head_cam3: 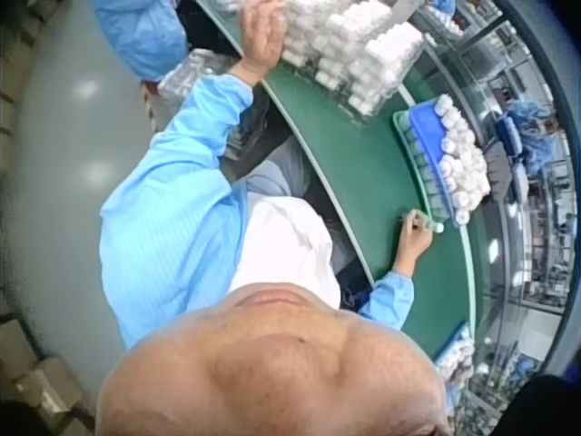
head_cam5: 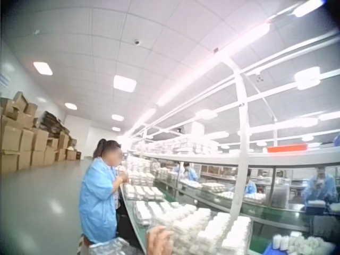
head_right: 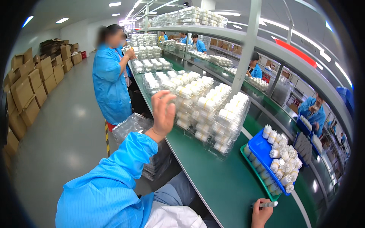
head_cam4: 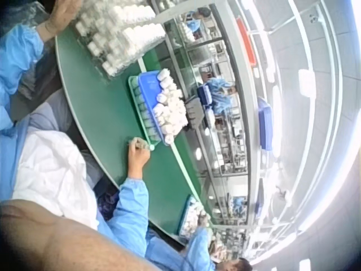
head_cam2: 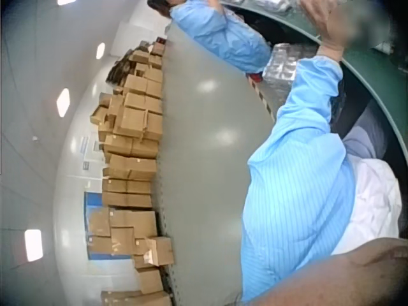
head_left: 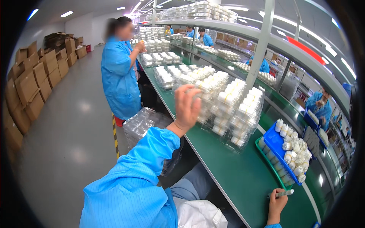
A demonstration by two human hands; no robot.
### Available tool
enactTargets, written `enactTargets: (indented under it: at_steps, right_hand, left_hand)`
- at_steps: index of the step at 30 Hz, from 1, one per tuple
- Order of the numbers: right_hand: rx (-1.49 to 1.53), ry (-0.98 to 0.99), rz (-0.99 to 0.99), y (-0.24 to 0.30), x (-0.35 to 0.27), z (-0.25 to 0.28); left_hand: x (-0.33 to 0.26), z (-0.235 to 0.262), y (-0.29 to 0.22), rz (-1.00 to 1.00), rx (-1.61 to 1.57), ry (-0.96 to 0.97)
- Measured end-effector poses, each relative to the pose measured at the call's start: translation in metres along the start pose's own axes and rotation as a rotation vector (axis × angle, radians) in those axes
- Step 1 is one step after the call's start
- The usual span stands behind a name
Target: The person repeatedly picks up small white cylindrical objects from a blue tray and uses a syringe-like tool to apply a substance to the top of each object. After treating each item, the person places it into a clear plastic packaging tray. The process is repetitive and performed one item at a time.
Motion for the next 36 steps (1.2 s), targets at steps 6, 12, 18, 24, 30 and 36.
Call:
enactTargets:
  at_steps: [6,12,18,24,30,36]
  right_hand:
    - [-0.231,-0.059,0.400,0.000,0.014,0.021]
    - [-0.538,-0.209,0.469,-0.023,0.020,0.013]
    - [-0.487,-0.139,0.322,-0.028,0.028,0.021]
    - [-0.567,-0.102,0.302,-0.031,0.035,0.023]
    - [-0.501,-0.009,0.242,-0.028,0.028,0.029]
    - [-0.502,0.050,0.248,-0.034,0.031,0.020]
  left_hand:
    - [-0.040,0.007,0.122,0.473,0.044,-0.353]
    - [-0.069,0.013,0.181,0.617,0.196,-0.378]
    - [-0.074,0.020,0.189,0.539,0.183,-0.433]
    - [-0.045,0.028,0.170,0.408,0.083,-0.397]
    - [-0.035,0.011,0.198,0.716,-0.460,-0.403]
    - [-0.065,0.000,0.267,1.019,-0.611,-0.201]
Point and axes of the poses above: each hand's wrist, its own x-axis towards the middle knuckle, its own z-axis out of the back of the hand, y = z × x, the point moved 2 cm from there along x, towards the middle knuckle, and after that the axes turned 1 degree about y, right-handed, at the moved point
